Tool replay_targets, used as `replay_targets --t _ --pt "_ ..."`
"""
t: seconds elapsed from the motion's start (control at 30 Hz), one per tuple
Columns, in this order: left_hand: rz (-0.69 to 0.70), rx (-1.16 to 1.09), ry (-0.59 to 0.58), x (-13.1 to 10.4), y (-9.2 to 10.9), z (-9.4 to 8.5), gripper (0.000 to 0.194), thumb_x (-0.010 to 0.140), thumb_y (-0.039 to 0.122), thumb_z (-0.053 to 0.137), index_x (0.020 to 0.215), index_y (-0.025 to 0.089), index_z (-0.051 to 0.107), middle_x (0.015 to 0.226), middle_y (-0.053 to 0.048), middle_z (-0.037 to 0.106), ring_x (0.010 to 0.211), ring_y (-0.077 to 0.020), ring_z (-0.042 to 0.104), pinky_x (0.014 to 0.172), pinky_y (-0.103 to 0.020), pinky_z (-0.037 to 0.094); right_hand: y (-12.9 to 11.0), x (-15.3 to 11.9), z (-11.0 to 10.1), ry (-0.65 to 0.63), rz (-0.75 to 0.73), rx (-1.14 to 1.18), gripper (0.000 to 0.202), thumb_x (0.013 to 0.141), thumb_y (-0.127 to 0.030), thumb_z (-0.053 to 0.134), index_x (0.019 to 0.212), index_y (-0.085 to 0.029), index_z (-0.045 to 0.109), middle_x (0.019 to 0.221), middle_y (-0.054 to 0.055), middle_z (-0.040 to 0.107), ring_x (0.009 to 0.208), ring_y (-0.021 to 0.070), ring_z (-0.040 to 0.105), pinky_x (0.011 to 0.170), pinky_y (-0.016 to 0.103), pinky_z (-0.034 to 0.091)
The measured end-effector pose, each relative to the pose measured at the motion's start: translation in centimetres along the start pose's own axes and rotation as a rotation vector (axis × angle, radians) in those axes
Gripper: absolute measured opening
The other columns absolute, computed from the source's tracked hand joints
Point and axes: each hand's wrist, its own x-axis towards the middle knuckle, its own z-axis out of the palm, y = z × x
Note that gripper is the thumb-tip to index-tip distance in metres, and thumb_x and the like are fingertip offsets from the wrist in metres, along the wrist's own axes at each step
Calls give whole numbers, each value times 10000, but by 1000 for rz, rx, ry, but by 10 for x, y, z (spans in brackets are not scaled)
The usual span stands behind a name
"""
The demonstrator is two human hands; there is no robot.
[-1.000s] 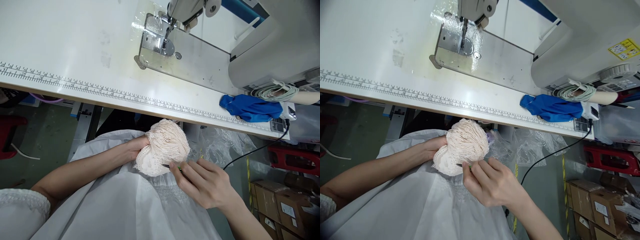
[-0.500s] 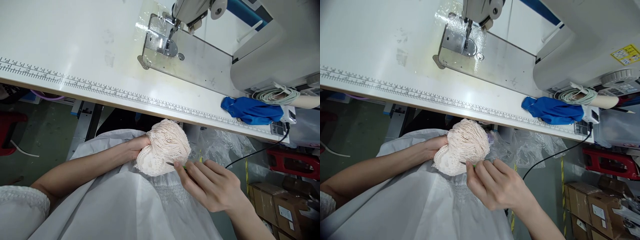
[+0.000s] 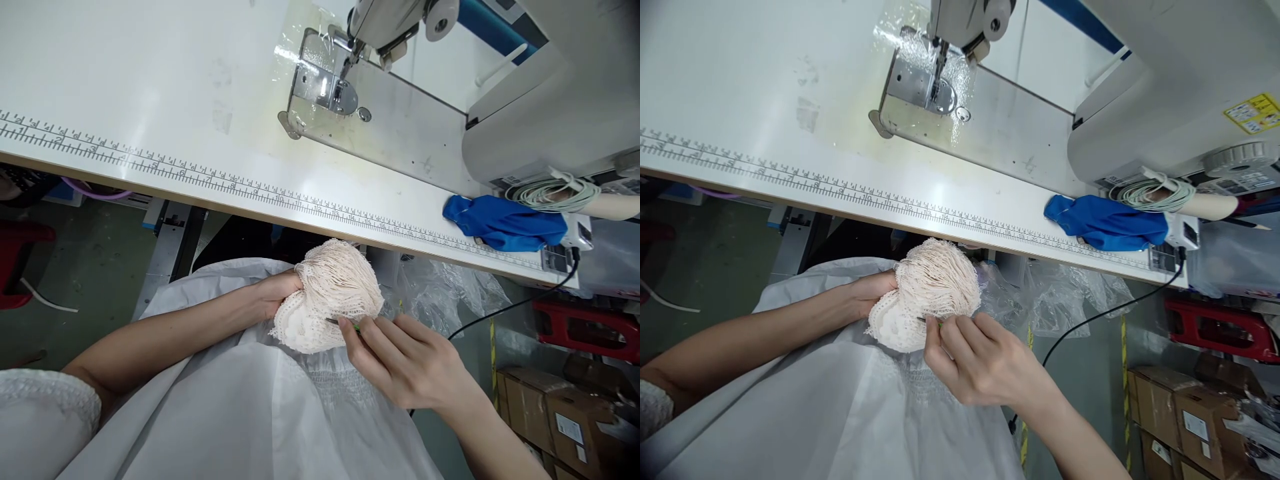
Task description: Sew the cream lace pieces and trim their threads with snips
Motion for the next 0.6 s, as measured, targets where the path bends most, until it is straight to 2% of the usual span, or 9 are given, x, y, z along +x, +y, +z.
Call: replay_targets --t 0.1,0.5,0.6 --pt "-21 -5 23 1 -1 -1 376 775 170 662 1144 96 683 1065 -109 751 1125 -291 643 994 -363 469 0 0 0 6 2 8 103 881 -117 619 976 -121 657 721 14 673 635 122 567 538 282 338" --pt "20 -22 -54 3 -2 -3 299 795 182 668 1081 105 709 1004 -111 761 1061 -287 675 946 -362 503 -1 4 1 8 18 21 105 881 -118 613 977 -114 655 669 2 630 595 123 506 532 294 287" --pt "27 -19 -36 3 -3 -2 282 795 192 671 1061 111 719 971 -108 768 1048 -290 678 922 -352 517 -1 5 3 2 11 23 112 879 -114 612 983 -110 651 655 -8 606 578 120 488 525 294 276"
